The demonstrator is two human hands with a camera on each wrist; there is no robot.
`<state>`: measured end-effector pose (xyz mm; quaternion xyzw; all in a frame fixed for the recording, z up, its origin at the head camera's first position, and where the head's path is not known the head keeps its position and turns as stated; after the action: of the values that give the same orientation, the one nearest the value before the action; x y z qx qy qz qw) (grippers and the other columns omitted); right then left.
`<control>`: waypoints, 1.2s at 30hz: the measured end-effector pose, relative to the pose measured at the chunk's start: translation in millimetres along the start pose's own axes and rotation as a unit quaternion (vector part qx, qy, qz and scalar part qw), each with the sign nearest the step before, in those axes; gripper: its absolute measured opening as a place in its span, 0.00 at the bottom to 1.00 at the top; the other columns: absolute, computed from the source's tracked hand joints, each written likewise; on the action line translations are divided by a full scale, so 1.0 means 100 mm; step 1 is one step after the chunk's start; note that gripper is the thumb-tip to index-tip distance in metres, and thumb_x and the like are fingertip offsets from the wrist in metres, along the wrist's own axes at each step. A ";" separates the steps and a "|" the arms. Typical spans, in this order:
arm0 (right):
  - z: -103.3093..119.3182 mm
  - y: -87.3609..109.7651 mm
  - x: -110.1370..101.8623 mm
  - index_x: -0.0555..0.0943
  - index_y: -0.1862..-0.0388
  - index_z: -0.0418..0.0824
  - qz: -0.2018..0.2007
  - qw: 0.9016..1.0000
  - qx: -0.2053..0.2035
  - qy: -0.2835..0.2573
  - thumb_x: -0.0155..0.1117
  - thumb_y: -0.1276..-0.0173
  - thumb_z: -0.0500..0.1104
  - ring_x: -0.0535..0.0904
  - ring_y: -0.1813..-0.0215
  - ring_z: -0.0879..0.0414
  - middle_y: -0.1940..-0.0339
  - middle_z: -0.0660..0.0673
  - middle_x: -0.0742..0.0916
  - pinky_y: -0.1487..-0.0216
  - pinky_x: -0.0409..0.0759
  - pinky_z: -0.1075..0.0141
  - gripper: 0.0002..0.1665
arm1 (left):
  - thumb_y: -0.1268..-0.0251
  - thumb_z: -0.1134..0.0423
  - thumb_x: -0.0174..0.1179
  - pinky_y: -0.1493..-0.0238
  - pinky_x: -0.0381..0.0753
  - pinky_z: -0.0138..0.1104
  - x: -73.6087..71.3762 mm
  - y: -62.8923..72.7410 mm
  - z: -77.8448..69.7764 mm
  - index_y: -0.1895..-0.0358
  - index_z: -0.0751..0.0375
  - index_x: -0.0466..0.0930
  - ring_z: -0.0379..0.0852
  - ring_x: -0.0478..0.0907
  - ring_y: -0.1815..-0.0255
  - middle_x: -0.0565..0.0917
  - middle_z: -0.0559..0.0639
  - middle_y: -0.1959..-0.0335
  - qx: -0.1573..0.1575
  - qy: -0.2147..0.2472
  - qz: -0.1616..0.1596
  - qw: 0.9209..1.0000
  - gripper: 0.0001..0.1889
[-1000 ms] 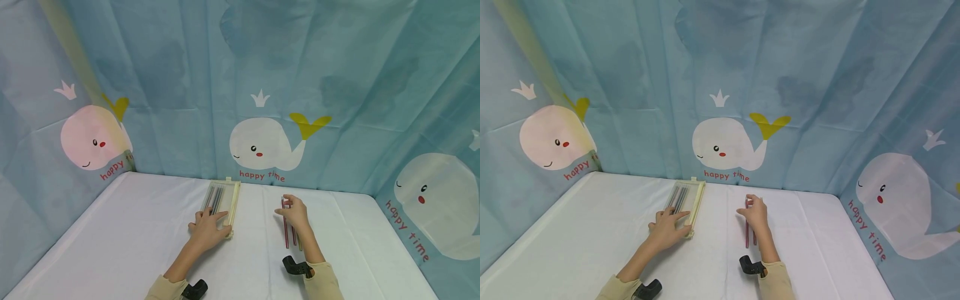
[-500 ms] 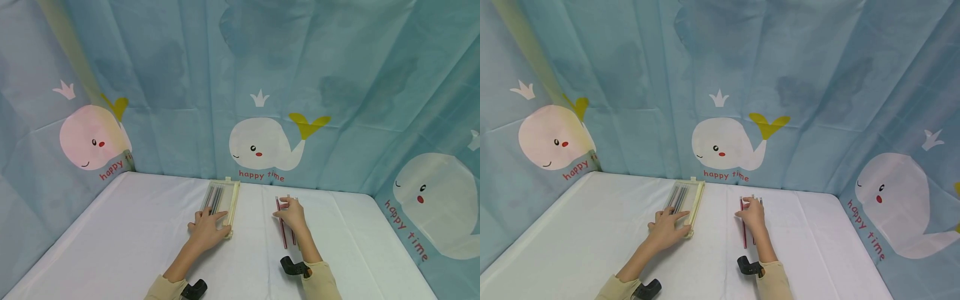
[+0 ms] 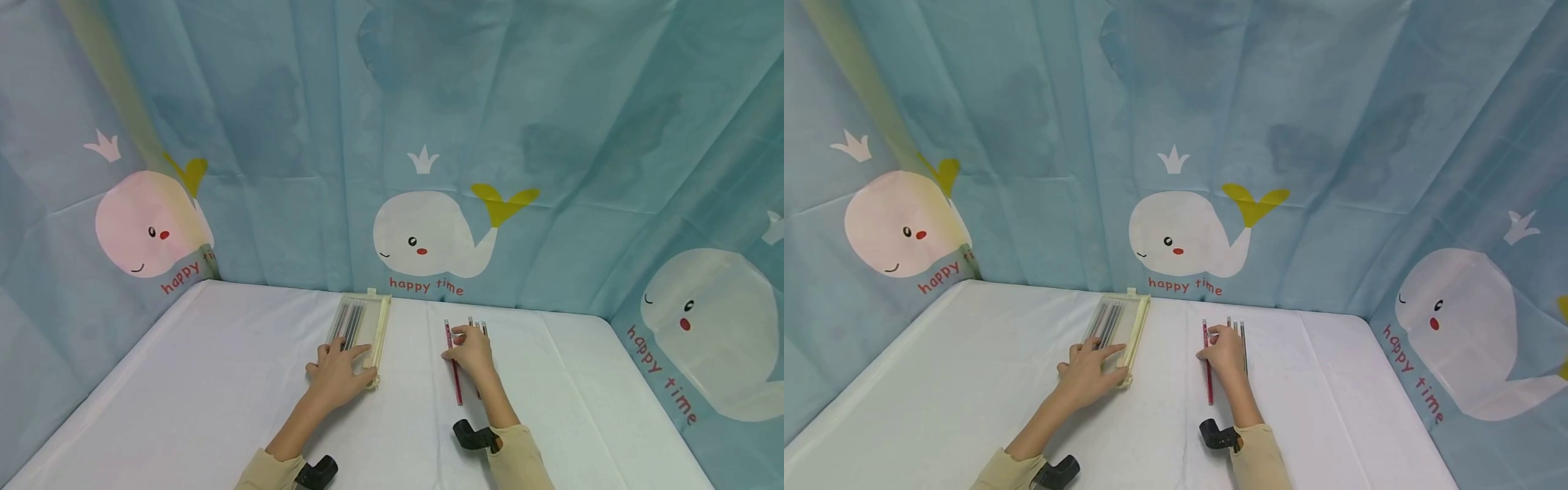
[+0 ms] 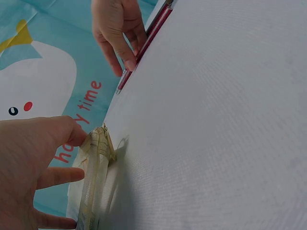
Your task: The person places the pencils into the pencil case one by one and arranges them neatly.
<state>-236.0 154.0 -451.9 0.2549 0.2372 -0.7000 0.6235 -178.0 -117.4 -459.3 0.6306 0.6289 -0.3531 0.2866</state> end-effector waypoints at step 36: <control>-0.05 -0.06 0.00 0.84 0.43 0.25 0.015 0.996 0.048 -0.068 0.74 0.38 0.31 0.82 0.65 0.53 0.59 0.34 0.88 0.66 0.82 0.67 0.23 | 0.37 0.49 0.64 0.52 0.63 0.71 0.01 -0.02 -0.01 0.34 0.51 0.85 0.78 0.61 0.30 0.68 0.75 0.26 0.002 -0.011 0.001 1.000 0.28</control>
<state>-241.4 158.0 -455.7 0.2397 0.1563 -0.7172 0.6354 -179.8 -116.4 -459.3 0.6280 0.6246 -0.3604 0.2926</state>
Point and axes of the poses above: each hand's wrist, its own y-axis away from the middle knuckle, its own x-axis out of the palm, z = x × y, the point moved 1 cm from there along -y, towards the middle knuckle
